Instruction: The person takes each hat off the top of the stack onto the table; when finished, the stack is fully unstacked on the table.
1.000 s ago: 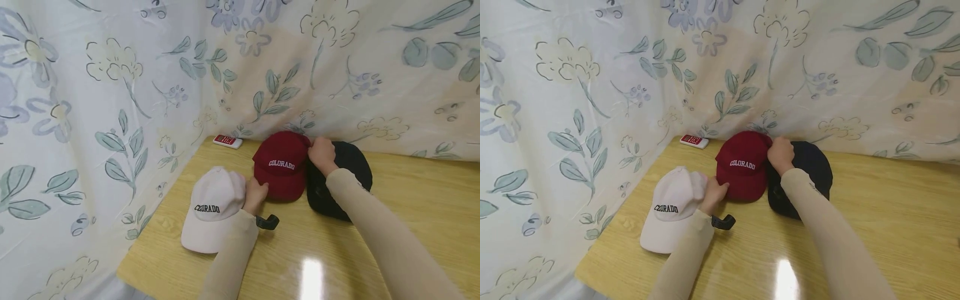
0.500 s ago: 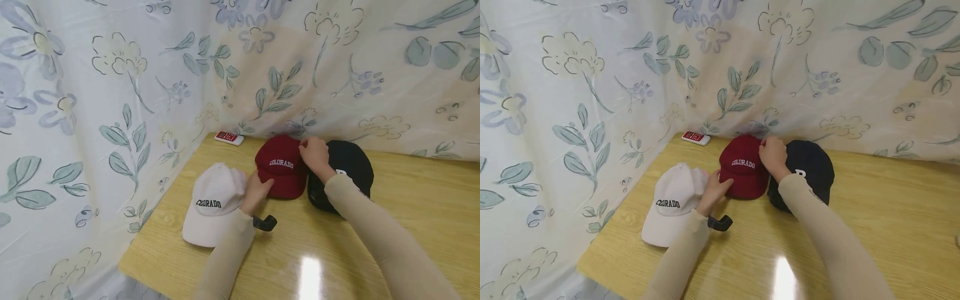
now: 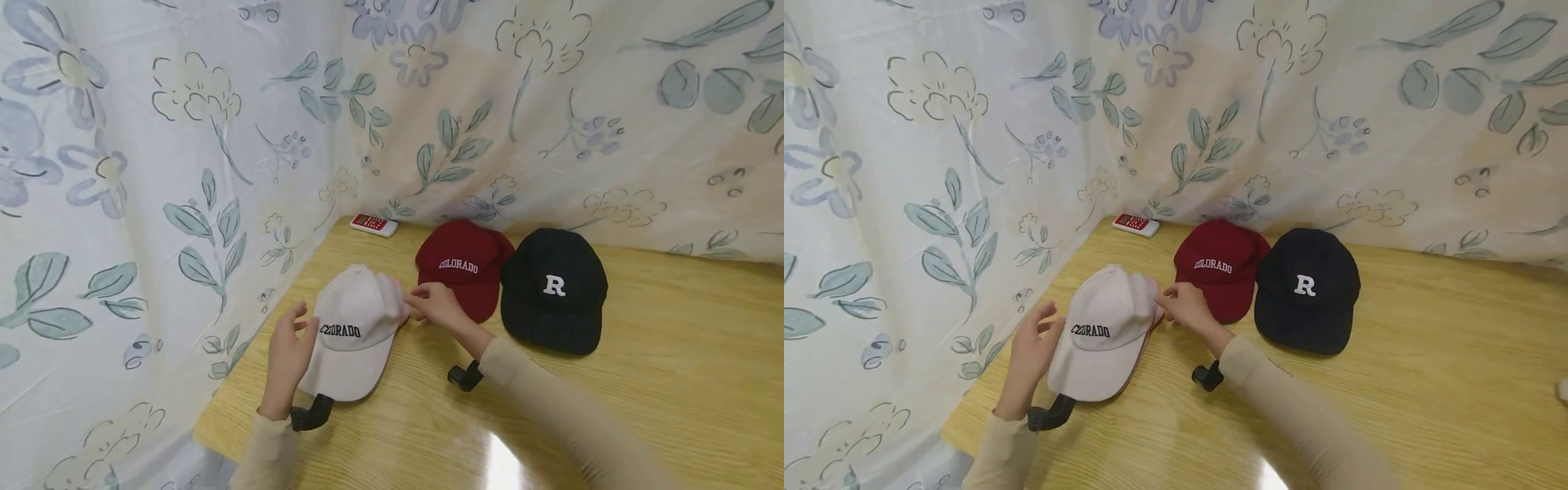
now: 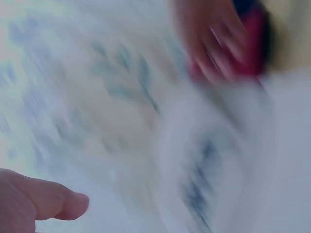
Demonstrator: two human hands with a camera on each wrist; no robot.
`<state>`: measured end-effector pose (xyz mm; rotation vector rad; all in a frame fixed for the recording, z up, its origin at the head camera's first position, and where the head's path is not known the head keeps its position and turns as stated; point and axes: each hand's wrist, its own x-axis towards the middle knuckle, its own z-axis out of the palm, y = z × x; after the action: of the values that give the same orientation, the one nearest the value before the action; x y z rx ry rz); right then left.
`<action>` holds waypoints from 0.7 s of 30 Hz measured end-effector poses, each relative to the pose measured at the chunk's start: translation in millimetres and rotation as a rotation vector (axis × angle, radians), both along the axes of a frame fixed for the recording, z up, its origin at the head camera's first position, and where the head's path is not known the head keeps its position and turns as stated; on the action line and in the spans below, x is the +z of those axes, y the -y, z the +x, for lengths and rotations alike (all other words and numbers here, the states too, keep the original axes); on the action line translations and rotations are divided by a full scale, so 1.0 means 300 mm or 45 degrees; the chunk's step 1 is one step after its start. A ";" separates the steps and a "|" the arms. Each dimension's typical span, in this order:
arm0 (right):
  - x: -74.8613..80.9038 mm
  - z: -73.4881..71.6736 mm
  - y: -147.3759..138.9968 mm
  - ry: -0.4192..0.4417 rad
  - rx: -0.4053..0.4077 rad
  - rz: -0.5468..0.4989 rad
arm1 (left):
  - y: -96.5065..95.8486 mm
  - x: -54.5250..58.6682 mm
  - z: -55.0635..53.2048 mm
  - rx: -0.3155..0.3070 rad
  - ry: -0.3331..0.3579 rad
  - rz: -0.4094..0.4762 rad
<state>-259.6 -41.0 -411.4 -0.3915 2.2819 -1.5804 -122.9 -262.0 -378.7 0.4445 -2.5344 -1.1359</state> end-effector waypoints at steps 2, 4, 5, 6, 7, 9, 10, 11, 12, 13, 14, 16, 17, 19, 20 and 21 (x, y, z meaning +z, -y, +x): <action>-0.026 0.018 0.032 0.056 0.000 -0.023 | 0.055 -0.051 0.038 0.061 0.150 -0.031; -0.045 0.031 0.057 0.126 -0.008 -0.050 | 0.093 -0.102 0.066 0.057 0.285 -0.018; -0.052 0.036 0.067 0.159 -0.019 -0.063 | 0.105 -0.124 0.077 0.041 0.330 -0.004; -0.061 0.039 0.076 0.196 -0.034 -0.084 | 0.113 -0.142 0.085 0.026 0.355 0.018; -0.068 0.041 0.083 0.232 -0.052 -0.107 | 0.118 -0.157 0.089 0.009 0.365 0.038; -0.077 0.044 0.094 0.286 -0.092 -0.151 | 0.124 -0.182 0.093 -0.010 0.368 0.074; -0.079 0.046 0.100 0.303 -0.117 -0.166 | 0.127 -0.190 0.091 -0.010 0.370 0.089; -0.080 0.048 0.104 0.316 -0.141 -0.184 | 0.131 -0.197 0.089 0.002 0.374 0.109; -0.079 0.050 0.108 0.325 -0.157 -0.204 | 0.135 -0.201 0.087 0.014 0.383 0.131; -0.077 0.053 0.112 0.312 -0.165 -0.219 | 0.139 -0.203 0.085 0.025 0.389 0.156; -0.075 0.056 0.115 0.293 -0.168 -0.230 | 0.144 -0.204 0.084 0.039 0.401 0.186; -0.070 0.061 0.120 0.220 -0.170 -0.234 | 0.151 -0.202 0.082 0.064 0.410 0.270; -0.066 0.062 0.121 0.171 -0.168 -0.231 | 0.153 -0.200 0.082 0.078 0.405 0.307; -0.059 0.064 0.124 0.064 -0.166 -0.201 | 0.156 -0.190 0.082 0.090 0.379 0.376; -0.055 0.063 0.126 0.008 -0.170 -0.175 | 0.157 -0.186 0.082 0.099 0.366 0.407; -0.048 0.062 0.127 -0.061 -0.178 -0.141 | 0.157 -0.179 0.081 0.107 0.346 0.434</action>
<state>-240.9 -79.2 -425.8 -0.3058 2.3084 -1.7896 -98.6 -309.2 -432.3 0.8337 -2.5132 -1.5749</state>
